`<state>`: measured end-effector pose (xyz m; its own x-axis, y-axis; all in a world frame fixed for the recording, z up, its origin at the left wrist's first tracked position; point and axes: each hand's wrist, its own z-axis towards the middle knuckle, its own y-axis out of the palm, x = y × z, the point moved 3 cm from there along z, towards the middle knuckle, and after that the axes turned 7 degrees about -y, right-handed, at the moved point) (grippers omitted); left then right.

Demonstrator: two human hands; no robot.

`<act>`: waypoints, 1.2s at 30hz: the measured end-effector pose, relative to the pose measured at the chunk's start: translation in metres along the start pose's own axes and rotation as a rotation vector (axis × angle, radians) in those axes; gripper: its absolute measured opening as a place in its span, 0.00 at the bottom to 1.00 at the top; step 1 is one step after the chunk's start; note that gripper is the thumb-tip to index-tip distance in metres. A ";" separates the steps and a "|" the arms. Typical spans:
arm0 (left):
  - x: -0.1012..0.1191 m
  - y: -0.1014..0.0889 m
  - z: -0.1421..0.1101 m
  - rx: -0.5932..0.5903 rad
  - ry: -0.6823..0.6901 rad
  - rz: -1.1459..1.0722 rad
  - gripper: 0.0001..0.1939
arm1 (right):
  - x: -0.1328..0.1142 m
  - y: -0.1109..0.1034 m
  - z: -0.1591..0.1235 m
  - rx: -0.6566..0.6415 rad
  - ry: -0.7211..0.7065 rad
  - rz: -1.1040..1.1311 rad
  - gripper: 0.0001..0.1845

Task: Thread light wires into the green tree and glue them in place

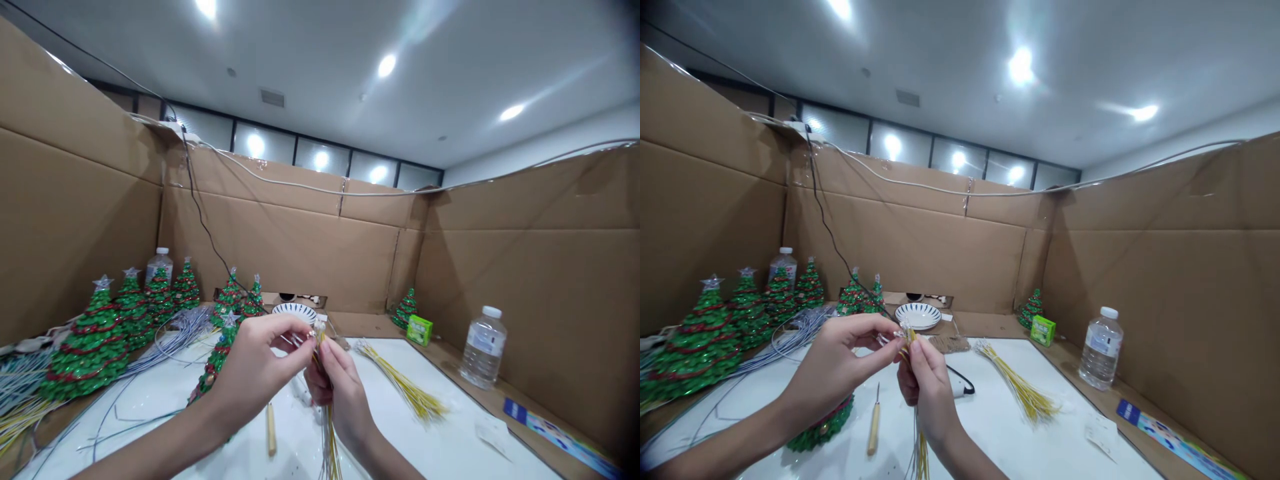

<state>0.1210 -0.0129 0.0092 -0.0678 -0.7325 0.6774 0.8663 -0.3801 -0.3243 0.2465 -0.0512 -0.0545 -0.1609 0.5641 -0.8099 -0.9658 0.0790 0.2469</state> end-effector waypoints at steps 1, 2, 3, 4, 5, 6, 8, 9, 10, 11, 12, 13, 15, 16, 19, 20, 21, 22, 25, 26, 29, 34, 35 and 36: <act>-0.001 0.000 0.000 -0.001 0.004 0.004 0.04 | 0.000 0.000 0.000 0.007 0.004 0.005 0.24; -0.002 0.001 0.000 -0.005 0.011 0.007 0.04 | 0.000 0.000 0.000 0.009 0.008 0.011 0.24; -0.002 0.001 0.000 -0.007 0.017 0.009 0.04 | 0.000 0.001 0.000 0.007 0.011 0.015 0.24; -0.002 0.001 0.000 -0.010 0.023 0.010 0.04 | 0.000 0.001 0.000 0.006 0.013 0.018 0.24; -0.002 0.001 0.000 -0.012 0.029 0.011 0.04 | 0.001 0.001 0.000 0.005 0.013 0.021 0.23; -0.002 0.001 0.000 -0.014 0.034 0.012 0.04 | 0.001 0.001 0.000 0.004 0.013 0.025 0.23; -0.002 0.000 0.000 -0.016 0.048 0.015 0.05 | 0.002 0.000 0.001 0.005 0.016 0.031 0.23; -0.002 0.000 0.001 -0.017 0.058 0.017 0.05 | 0.002 0.000 0.001 0.006 0.017 0.033 0.23; -0.002 0.000 0.000 -0.019 0.072 0.020 0.05 | 0.003 -0.001 0.000 0.005 0.016 0.035 0.23; -0.001 0.000 0.000 -0.018 0.090 0.024 0.05 | 0.003 -0.001 0.000 0.004 0.013 0.035 0.23; -0.001 -0.001 0.000 -0.016 0.115 0.035 0.05 | 0.003 -0.002 0.000 0.004 0.009 0.034 0.23; 0.000 -0.001 0.000 -0.007 0.148 0.052 0.06 | 0.003 -0.002 0.000 0.006 0.005 0.032 0.24; 0.003 -0.002 -0.001 0.028 0.248 0.104 0.06 | 0.003 -0.002 0.000 0.010 -0.005 0.026 0.24; 0.005 -0.002 -0.001 0.049 0.311 0.131 0.06 | 0.002 -0.002 0.000 0.014 -0.011 0.022 0.24; 0.008 -0.002 -0.003 0.085 0.474 0.174 0.06 | 0.001 -0.001 0.000 0.027 -0.032 0.012 0.25; 0.009 -0.002 -0.003 0.083 0.501 0.178 0.05 | 0.000 -0.001 0.001 0.030 -0.038 0.007 0.26; 0.009 -0.001 -0.003 0.079 0.512 0.180 0.05 | -0.001 -0.001 0.001 0.031 -0.041 0.000 0.26; 0.008 -0.001 -0.003 0.075 0.515 0.182 0.05 | -0.001 -0.001 0.001 0.030 -0.043 -0.007 0.26; 0.007 -0.002 -0.003 0.068 0.509 0.187 0.05 | -0.001 -0.002 0.001 0.033 -0.045 -0.025 0.25; 0.006 -0.002 -0.003 0.068 0.506 0.187 0.05 | -0.001 -0.002 0.001 0.033 -0.047 -0.029 0.25; 0.005 -0.003 -0.002 0.062 0.497 0.183 0.05 | -0.001 -0.002 0.001 0.027 -0.062 -0.040 0.24; 0.004 -0.004 -0.001 0.043 0.485 0.166 0.05 | -0.002 -0.002 0.000 0.025 -0.061 -0.047 0.24; 0.003 -0.004 -0.001 0.040 0.480 0.167 0.05 | -0.002 -0.002 0.000 0.022 -0.059 -0.046 0.24; 0.003 -0.005 0.000 0.040 0.476 0.170 0.05 | -0.002 -0.002 0.000 0.020 -0.056 -0.046 0.24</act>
<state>0.1167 -0.0139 0.0128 -0.1348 -0.9619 0.2378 0.9021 -0.2184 -0.3721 0.2489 -0.0527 -0.0534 -0.1041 0.6046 -0.7897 -0.9675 0.1223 0.2212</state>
